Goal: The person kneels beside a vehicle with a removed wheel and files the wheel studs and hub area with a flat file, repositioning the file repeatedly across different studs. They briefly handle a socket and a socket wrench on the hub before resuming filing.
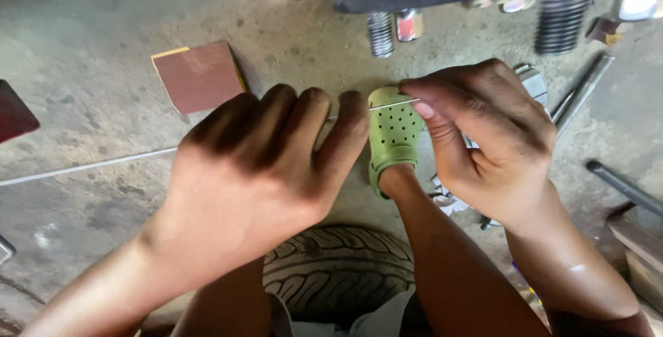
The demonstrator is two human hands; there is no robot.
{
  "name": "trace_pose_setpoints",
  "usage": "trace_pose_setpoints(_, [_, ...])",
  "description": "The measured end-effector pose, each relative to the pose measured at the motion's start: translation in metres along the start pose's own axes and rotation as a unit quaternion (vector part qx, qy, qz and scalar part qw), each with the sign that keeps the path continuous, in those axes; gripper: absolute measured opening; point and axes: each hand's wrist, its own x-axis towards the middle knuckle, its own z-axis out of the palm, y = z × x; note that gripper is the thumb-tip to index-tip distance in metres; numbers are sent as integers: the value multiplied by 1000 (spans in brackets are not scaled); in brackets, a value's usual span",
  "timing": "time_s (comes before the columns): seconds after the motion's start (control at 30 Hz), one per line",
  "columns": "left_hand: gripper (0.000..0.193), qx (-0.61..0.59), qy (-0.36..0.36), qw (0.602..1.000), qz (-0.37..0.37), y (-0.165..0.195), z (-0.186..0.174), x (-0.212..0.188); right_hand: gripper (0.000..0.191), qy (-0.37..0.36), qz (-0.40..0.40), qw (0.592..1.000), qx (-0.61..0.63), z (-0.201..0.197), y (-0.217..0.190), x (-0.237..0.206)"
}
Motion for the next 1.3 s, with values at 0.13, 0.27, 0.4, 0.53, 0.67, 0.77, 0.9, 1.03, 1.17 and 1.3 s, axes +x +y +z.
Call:
trace_pose_setpoints(0.13, [24,65,14,998,-6,3,-14,2,13,47,-22,998,45,0,4,6])
trace_pose_setpoints(0.27, [14,160,4,987,1,6,-39,23,14,84,-60,992,79,-1,13,7])
trace_pose_setpoints(0.4, [14,247,-27,969,10,12,-53,39,15,84,-60,993,47,-3,18,3])
trace_pose_setpoints(0.53, [14,290,-12,957,-1,16,-41,40,16,84,-72,993,38,-4,24,4])
trace_pose_setpoints(0.67, [15,303,-4,953,-11,16,-35,34,16,79,-73,994,33,-4,27,5])
trace_pose_setpoints(0.77, [15,308,0,951,-13,16,-33,35,15,79,-72,994,30,-5,28,5])
trace_pose_setpoints(0.9, [15,310,3,950,-18,16,-33,40,15,76,-71,994,29,-5,28,6])
trace_pose_setpoints(1.03, [16,310,7,950,-18,16,-35,44,14,75,-70,994,26,-6,26,7])
trace_pose_setpoints(1.17, [17,306,6,952,-17,14,-35,42,14,74,-69,995,25,-7,27,7])
trace_pose_setpoints(1.3, [17,300,4,954,-18,13,-34,36,13,72,-69,995,25,-8,30,5])
